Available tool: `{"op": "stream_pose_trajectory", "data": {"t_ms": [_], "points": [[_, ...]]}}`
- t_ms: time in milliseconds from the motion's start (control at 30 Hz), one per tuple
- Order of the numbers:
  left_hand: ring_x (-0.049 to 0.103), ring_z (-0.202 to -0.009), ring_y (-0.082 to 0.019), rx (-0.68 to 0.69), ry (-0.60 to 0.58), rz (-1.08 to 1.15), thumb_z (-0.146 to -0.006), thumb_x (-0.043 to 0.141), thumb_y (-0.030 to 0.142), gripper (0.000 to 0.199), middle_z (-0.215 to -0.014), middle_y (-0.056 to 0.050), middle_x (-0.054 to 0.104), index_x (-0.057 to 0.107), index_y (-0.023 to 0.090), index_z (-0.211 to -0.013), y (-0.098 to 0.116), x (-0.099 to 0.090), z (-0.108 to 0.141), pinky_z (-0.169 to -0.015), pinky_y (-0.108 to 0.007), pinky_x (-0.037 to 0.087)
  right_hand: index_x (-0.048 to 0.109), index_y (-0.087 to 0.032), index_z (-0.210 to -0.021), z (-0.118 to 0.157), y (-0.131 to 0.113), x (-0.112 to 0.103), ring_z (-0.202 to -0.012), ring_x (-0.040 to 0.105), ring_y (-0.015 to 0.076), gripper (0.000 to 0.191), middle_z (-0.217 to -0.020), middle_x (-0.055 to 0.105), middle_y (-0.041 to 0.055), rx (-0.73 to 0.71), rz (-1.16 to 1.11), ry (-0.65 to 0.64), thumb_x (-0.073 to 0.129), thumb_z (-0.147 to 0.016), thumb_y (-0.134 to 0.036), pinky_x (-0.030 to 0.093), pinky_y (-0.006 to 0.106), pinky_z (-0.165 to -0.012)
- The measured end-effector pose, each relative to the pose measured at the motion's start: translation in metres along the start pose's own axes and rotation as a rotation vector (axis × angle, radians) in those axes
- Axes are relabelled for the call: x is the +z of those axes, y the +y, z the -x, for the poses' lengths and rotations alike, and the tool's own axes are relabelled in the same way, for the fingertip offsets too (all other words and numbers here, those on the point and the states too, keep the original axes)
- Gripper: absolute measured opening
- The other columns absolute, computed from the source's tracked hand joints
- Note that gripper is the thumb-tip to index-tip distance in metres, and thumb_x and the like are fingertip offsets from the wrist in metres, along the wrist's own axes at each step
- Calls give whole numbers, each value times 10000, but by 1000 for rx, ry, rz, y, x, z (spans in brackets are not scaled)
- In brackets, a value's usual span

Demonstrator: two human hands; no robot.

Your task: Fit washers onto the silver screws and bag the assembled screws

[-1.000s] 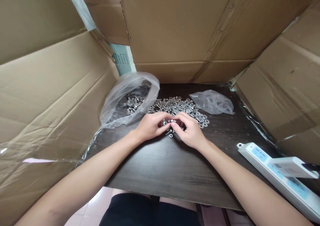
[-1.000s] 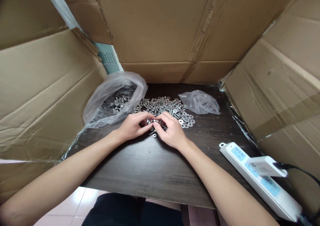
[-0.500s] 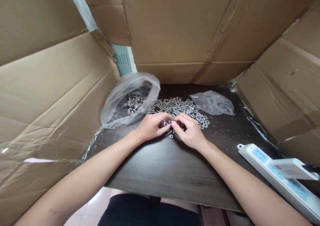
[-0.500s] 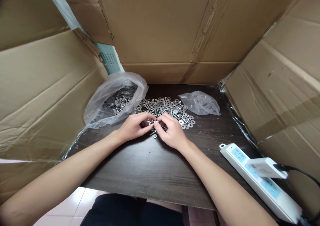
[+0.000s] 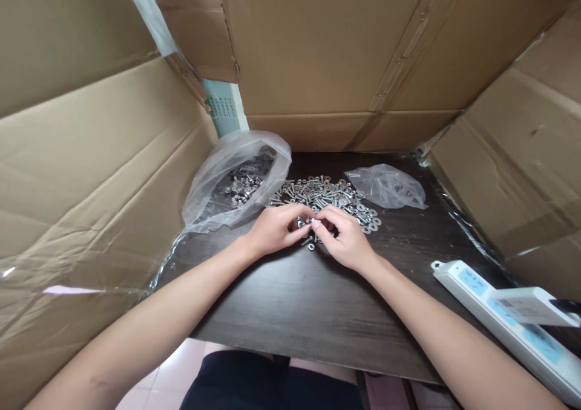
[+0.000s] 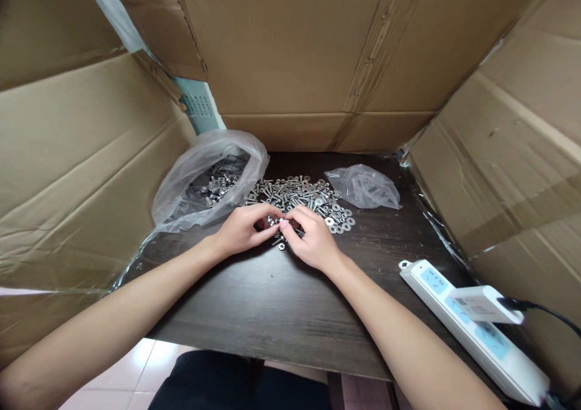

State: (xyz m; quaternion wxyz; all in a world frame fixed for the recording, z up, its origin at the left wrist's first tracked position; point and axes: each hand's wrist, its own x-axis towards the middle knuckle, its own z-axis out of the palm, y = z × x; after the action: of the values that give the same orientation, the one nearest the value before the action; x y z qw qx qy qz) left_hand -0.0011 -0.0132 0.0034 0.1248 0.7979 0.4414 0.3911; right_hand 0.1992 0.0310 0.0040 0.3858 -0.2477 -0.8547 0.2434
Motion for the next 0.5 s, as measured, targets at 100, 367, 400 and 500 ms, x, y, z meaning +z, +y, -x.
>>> {"op": "stream_pose_trajectory", "data": {"t_ms": [100,367,400,500], "points": [[617,-646,-103,-2,0,0,-970,605,299,176,-943,-33,736,681,179,-1074,0,0,0,-644,-220,492,636,-203,-955,0,0,0,-722,574,172,44,-848,616,35,-11,2,19,594,-963,-215,464,310,-648],[619,-639,-99,-28,-11,1,-963,612,303,186,-942,-29,734,680,181,-1086,-1,0,1,-640,-218,493,637,-202,-940,0,-1,0,-708,570,171,48,-821,600,29,-16,13,12,593,-957,-205,460,307,-635],[619,-639,-98,-28,-10,3,-963,611,302,186,-942,-28,733,679,181,-1087,-1,0,1,-639,-217,492,636,-201,-927,-1,-1,0,-707,568,170,58,-813,597,28,-16,13,10,589,-961,-206,456,306,-634],[621,-645,-97,-28,-14,7,-961,610,291,181,-938,-24,731,677,182,-1088,0,0,1,-639,-214,492,625,-199,-886,-1,-1,0,-709,562,168,96,-796,593,24,-17,11,7,578,-970,-201,447,304,-639]]}}
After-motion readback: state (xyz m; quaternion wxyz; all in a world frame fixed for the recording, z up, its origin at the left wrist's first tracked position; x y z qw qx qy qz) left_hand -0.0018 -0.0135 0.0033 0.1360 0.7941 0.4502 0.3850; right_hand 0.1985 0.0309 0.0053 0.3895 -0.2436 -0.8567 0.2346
